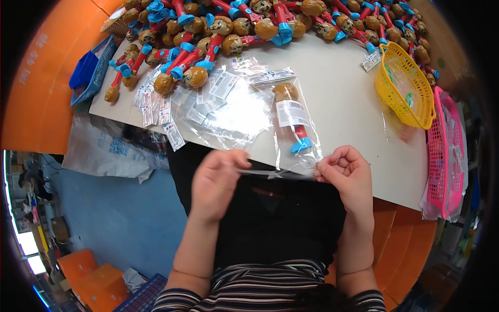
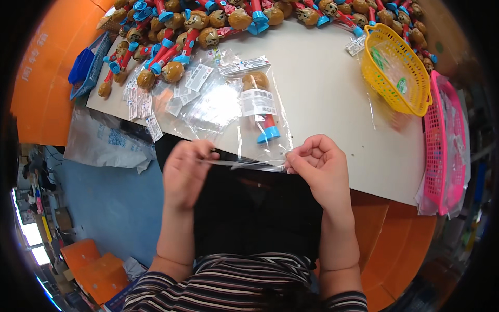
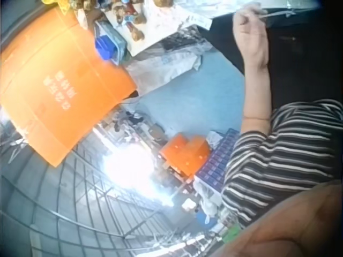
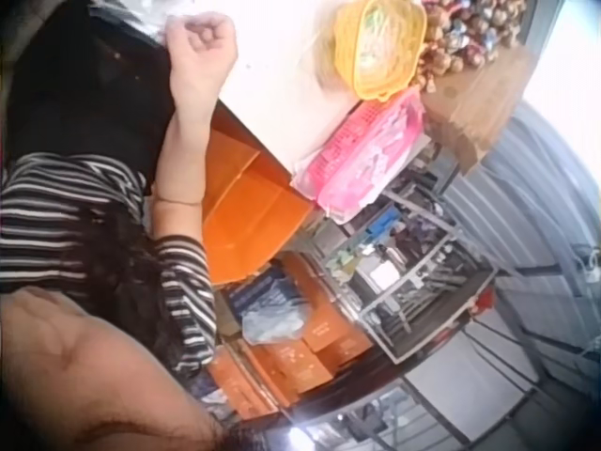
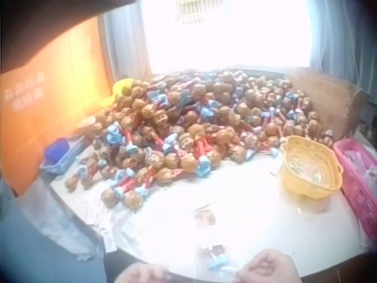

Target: Packing small toy figures into individual plastic adhesive bags.

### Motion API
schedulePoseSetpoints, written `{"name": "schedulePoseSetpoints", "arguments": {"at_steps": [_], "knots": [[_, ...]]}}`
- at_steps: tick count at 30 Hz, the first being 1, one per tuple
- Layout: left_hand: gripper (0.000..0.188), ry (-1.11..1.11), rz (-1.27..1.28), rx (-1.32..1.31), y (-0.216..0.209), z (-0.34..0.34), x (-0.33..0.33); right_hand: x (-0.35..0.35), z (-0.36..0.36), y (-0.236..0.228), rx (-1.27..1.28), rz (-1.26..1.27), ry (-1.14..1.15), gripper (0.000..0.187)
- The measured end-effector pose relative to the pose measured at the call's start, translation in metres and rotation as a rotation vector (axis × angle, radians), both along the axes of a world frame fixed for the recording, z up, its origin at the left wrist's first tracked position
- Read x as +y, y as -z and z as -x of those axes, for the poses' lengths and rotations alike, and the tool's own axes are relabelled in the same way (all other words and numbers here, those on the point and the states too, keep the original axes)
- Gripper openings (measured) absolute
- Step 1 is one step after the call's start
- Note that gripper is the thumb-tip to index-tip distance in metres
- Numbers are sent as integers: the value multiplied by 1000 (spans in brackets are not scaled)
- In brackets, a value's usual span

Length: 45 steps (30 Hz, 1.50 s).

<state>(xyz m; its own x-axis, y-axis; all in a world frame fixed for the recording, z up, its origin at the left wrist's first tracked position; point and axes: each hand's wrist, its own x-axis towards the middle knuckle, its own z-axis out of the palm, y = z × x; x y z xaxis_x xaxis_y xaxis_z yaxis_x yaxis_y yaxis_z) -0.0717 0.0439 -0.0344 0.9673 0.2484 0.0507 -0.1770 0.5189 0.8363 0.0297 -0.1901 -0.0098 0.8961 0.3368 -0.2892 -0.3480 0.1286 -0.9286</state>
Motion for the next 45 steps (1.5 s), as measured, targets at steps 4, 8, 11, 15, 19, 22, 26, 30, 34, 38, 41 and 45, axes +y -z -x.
{"name": "schedulePoseSetpoints", "arguments": {"at_steps": [4, 8, 11, 15, 19, 22, 26, 30, 34, 38, 41, 45], "knots": [[21, -154, 387, -108, -14, -12, 45, -6, -6, 6, -8, 6, -71, 15], [22, -25, -321, -47, -90, -83, -25, -10, -8, 9, 6, 56, -83, 16], [24, 277, -307, -201, -125, -172, -104, -7, -7, 15, 22, 12, -87, 14], [19, 80, -798, -164, -119, -287, -191, -1, 2, 15, -23, 5, -50, 13], [25, 131, -1459, -294, -90, -335, -219, 2, 7, 23, -67, -24, -30, 11], [41, 179, -1785, -393, -83, -327, -205, -3, 3, 20, -64, -1, -82, 11], [51, 41, -1833, -337, -110, -298, -152, -8, -3, 15, -34, 35, -171, 14], [29, -133, -1465, -583, -114, -205, -54, -15, 2, 8, -64, 42, -122, 13], [46, 169, -1448, -254, -80, -95, 3, -39, 2, 7, -281, 327, -25, 15], [53, 167, -1539, -148, -60, -44, -3, -45, -1, -4, -737, 526, -231, 35], [45, 29, -1584, -388, -38, -40, -9, -34, -8, -11, -1205, 698, -393, 49], [30, -13, -1549, -573, -18, -43, -4, -23, -10, 0, -1277, 766, -455, 49]]}}
